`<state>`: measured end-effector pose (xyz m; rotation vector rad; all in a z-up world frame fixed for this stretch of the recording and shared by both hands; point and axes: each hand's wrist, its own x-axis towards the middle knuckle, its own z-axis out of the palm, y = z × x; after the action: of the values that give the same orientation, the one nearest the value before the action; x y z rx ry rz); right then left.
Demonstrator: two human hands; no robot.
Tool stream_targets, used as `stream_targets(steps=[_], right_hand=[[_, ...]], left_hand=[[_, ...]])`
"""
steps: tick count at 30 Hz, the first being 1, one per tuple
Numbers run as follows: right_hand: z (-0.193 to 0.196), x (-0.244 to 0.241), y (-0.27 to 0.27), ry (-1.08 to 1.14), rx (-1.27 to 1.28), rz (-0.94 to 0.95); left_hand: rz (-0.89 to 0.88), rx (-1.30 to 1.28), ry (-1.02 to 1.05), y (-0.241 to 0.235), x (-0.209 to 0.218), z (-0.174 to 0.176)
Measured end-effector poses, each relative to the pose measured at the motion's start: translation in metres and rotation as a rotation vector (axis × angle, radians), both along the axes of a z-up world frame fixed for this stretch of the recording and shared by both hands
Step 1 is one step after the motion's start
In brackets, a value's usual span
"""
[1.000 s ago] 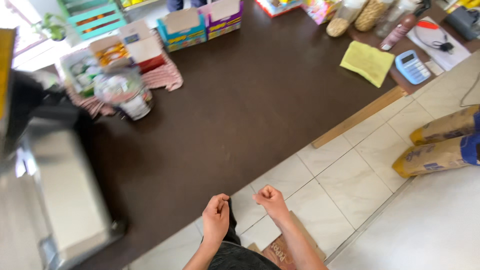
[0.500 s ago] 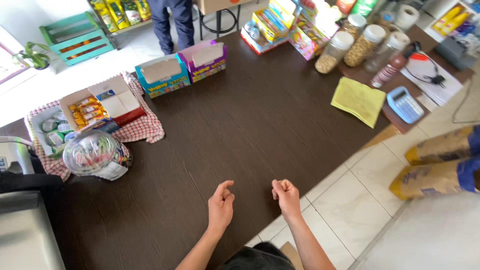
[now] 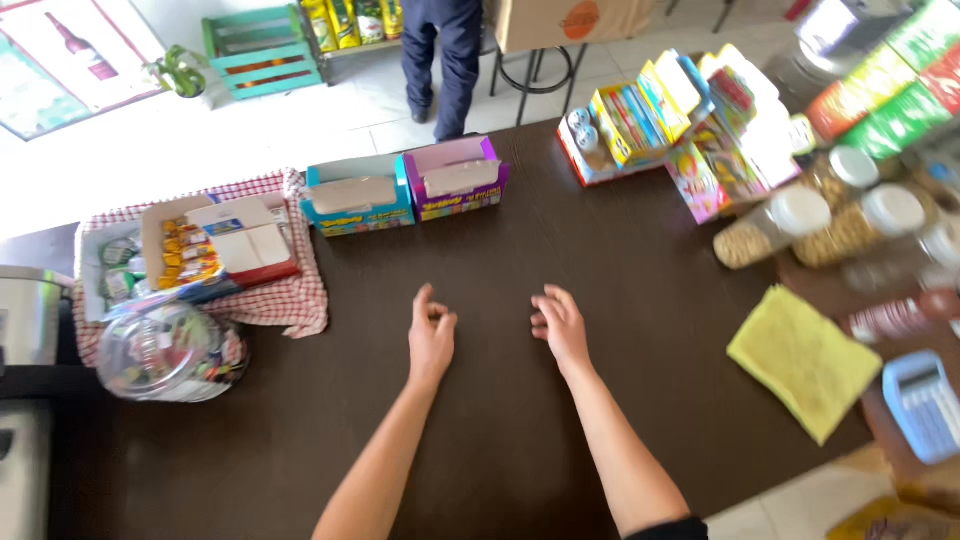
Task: The person picks up various candy boxes and a lollipop stand from a counter, places each one on a digital scale to check its weight, and returns it to a display arrangement on the counter.
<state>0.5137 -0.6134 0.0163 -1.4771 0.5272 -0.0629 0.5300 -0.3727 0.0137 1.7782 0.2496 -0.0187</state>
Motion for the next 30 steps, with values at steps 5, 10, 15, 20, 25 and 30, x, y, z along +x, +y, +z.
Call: stream_targets(steps=[5,10,15,20,25,30], right_hand=[[-0.062,0.145,-0.038,-0.099,-0.154,0.168],[0.004,0.201,-0.018,-0.171,-0.294,0.284],[0.009,0.236,-0.004,-0.257,-0.285,0.308],[-0.004,0.247,-0.002,-0.277,-0.246,0.352],[-0.020,0.248,-0.010,-0.352,-0.246,0.375],[-0.036,0.248,-0.057,-0.324,-0.231,0.475]], left_hand=[[0.113,0.101,-0.040,-0.039,0.091,0.015],[0.222,0.071,-0.112,-0.068,0.135,0.031],[0.267,0.101,-0.080,-0.076,0.147,0.039],[0.249,0.052,-0.060,-0.070,0.143,0.040],[0.205,0.042,-0.078,-0.068,0.134,0.034],[0.357,0.069,-0.080,-0.062,0.119,0.014]])
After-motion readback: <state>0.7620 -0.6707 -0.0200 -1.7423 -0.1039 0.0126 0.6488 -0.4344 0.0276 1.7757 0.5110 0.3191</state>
